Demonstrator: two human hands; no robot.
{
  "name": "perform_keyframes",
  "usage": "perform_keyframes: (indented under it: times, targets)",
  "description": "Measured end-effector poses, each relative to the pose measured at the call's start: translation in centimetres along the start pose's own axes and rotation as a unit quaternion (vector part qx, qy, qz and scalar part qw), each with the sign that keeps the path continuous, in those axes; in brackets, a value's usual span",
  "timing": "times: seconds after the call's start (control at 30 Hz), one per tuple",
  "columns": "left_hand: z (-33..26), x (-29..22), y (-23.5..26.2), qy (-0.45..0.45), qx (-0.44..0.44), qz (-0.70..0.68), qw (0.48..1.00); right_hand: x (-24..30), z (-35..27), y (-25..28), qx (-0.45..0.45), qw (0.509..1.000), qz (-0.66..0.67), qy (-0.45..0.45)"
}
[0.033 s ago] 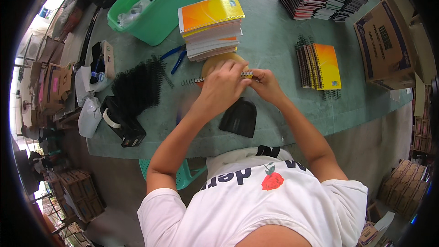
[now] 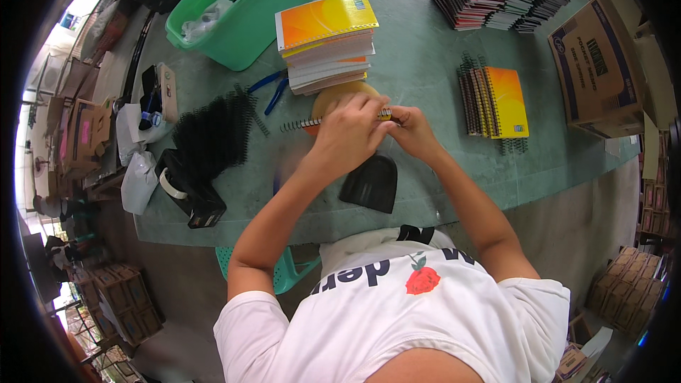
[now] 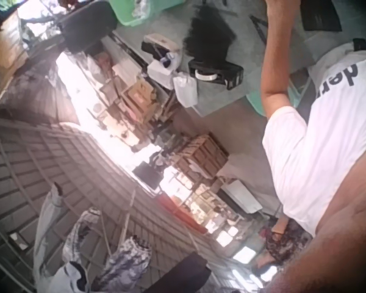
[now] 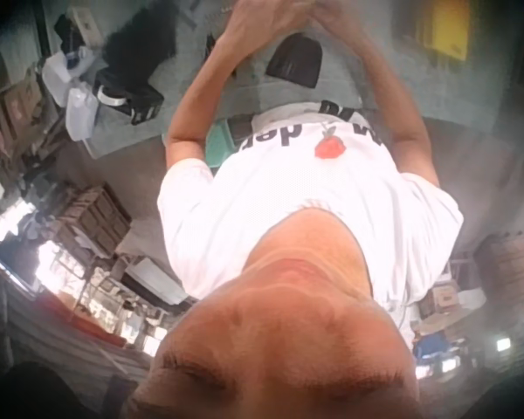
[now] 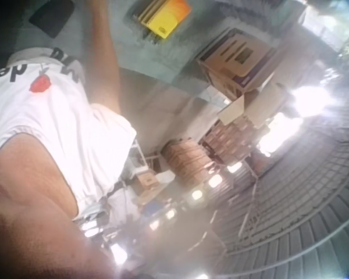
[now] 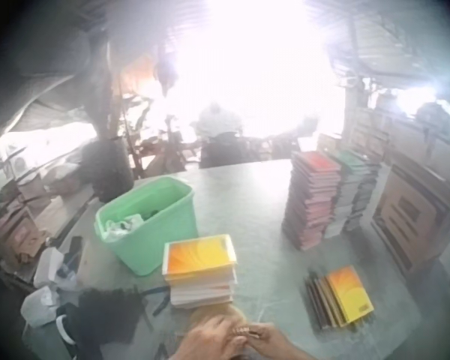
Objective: The person inserts a plastic spiral spine into a notebook by hand, trims the excess with pliers, and places the finished notebook onto a stack.
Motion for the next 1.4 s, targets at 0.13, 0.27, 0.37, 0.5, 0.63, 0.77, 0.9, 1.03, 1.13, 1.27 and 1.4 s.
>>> perform_keyframes:
  times: [0.13, 0.27, 0.37, 0.5, 0.63, 0.77, 0.9, 1.03, 1.13, 1.27, 1.4]
  targets:
    - [0.1, 0.2, -1.2, -0.015, 0.033, 0.0, 0.999, -0.1, -0.1, 0.0, -0.009, 1.0, 0.012, -0.001]
    - [0.5, 0.2, -1.7, -0.045, 0.026, -0.011, 0.999, -3.0, -0.4, -0.1, -0.034, 0.999, -0.016, 0.026]
    - [0.7, 0.1, -0.7, 0.0, 0.053, -0.008, 0.999, -0.4, -0.5, -0.9, -0.074, 0.993, -0.05, 0.075]
    - [0.8, -0.7, -1.2, 0.009, 0.023, 0.018, 1.0, 1.5, -0.6, -0.6, -0.07, 0.989, -0.113, 0.068]
    - [1.6, -1.2, 1.8, 0.12, 0.086, 0.105, 0.984, 1.0, -1.3, 1.4, -0.144, 0.984, -0.089, 0.046]
    - [-0.4, 0.0, 1.6, 0.195, 0.084, 0.074, 0.974, 4.7, -2.7, 0.9, -0.247, 0.956, 0.121, -0.101]
    - [-1.2, -3.9, -1.5, -0.011, 0.053, -0.046, 0.997, 5.6, -2.6, 2.8, -0.202, 0.97, 0.103, -0.09]
    - [-0.9, -2.3, 2.8, 0.042, -0.001, -0.04, 0.998, 11.1, -2.8, 11.8, -0.25, 0.966, 0.06, -0.002]
    - [-2.9, 4.3, 5.9, 0.192, -0.046, 0.003, 0.98, 10.5, -5.3, 18.5, -0.302, 0.95, -0.036, -0.065]
    - [-7.9, 10.6, 8.2, 0.317, -0.039, 0.05, 0.946, 3.5, -7.7, 22.0, -0.325, 0.925, -0.126, -0.154]
    - [-8.7, 10.4, 7.7, 0.283, -0.056, 0.094, 0.953, 2.7, -8.2, 22.5, -0.339, 0.925, -0.072, -0.154]
Point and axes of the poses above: each hand's wrist, its own z-axis towards the middle knuckle, its own y-axis out of the back of the hand, x = y × z, the point moved 1 cm from there along z, towards the middle knuckle, and after that the axes turned 6 degrees about -x, right-handed, at the moved point
